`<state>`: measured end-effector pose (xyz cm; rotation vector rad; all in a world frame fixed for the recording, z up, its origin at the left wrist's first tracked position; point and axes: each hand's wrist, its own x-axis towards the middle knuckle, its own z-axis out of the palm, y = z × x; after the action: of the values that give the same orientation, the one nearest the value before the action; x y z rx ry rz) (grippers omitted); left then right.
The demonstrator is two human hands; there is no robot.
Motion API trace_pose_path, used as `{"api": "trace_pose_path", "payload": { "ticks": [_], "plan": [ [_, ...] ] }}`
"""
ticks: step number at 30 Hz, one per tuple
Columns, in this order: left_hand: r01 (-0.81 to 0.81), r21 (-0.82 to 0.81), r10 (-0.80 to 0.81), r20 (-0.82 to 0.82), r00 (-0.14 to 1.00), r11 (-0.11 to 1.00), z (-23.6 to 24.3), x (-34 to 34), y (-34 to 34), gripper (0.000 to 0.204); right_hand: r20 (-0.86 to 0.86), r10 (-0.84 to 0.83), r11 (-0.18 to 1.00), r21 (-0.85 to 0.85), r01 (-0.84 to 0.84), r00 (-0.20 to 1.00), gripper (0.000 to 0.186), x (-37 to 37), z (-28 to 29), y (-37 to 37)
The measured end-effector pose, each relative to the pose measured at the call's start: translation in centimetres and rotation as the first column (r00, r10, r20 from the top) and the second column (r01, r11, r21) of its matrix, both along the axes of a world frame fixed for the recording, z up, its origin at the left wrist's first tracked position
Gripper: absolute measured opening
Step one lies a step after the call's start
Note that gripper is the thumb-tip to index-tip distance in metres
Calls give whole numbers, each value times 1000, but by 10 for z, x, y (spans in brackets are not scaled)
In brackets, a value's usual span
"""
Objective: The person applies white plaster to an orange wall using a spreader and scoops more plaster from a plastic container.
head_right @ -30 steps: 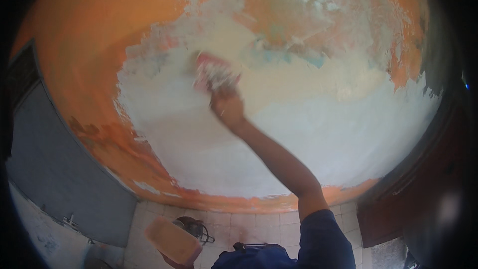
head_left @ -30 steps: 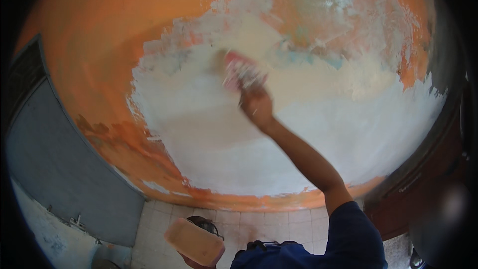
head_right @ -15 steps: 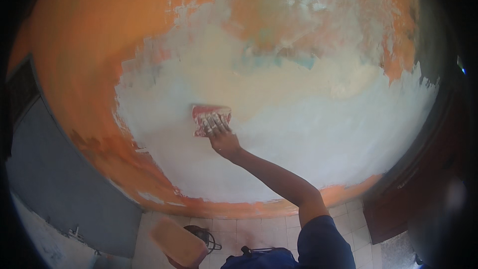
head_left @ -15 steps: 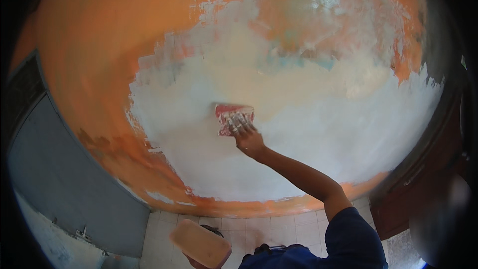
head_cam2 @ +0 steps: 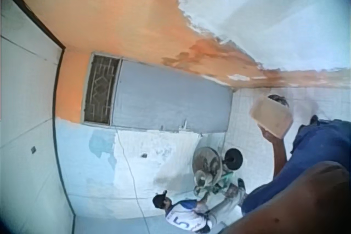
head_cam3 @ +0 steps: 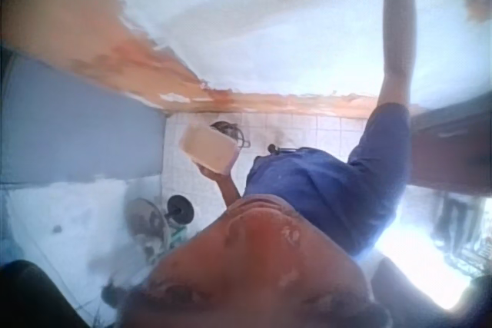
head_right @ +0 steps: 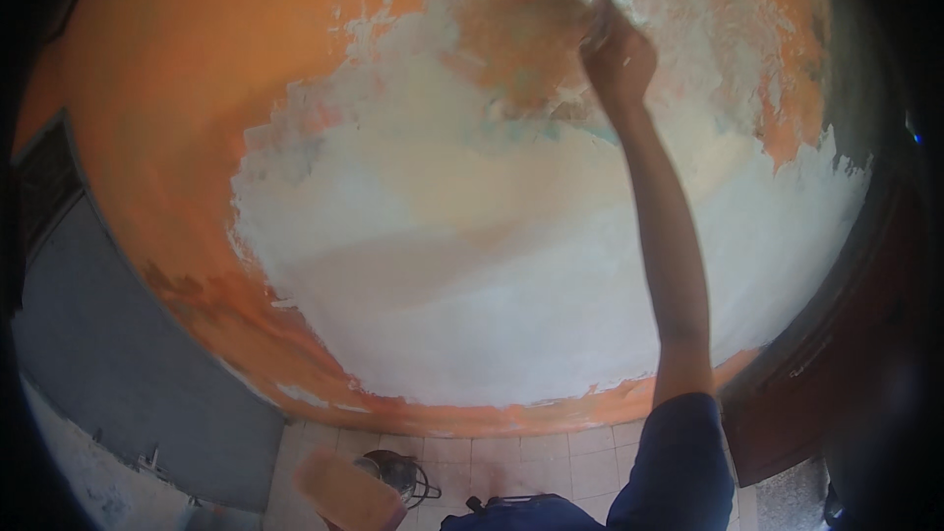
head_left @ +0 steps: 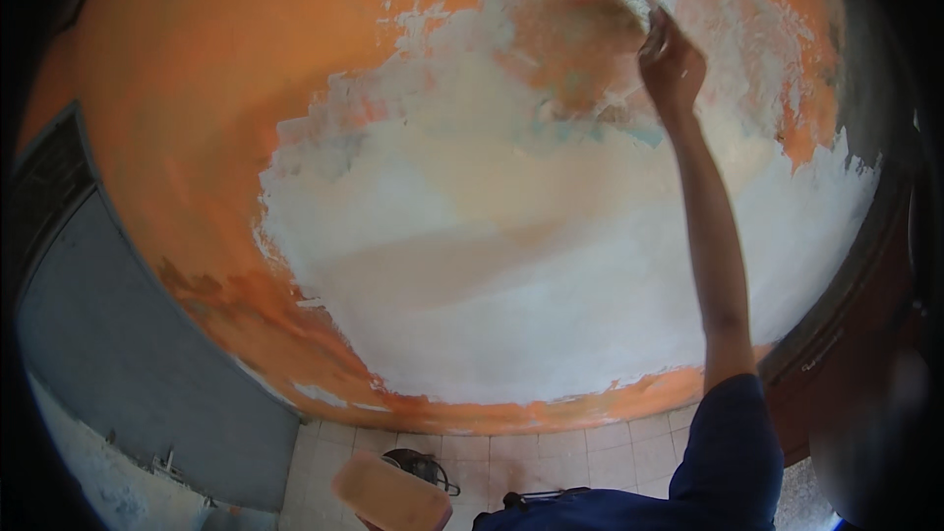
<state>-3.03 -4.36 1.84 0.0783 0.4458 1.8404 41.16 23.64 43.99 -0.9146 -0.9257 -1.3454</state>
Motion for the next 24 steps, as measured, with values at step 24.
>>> {"api": "trace_pose_path", "payload": {
  "ticks": [24],
  "plan": [
    [183,167,-168,-101,981,969,2,30,26,64,-8,-13,991,-135,12,1000,29,81,13,-31]
  ]
}}
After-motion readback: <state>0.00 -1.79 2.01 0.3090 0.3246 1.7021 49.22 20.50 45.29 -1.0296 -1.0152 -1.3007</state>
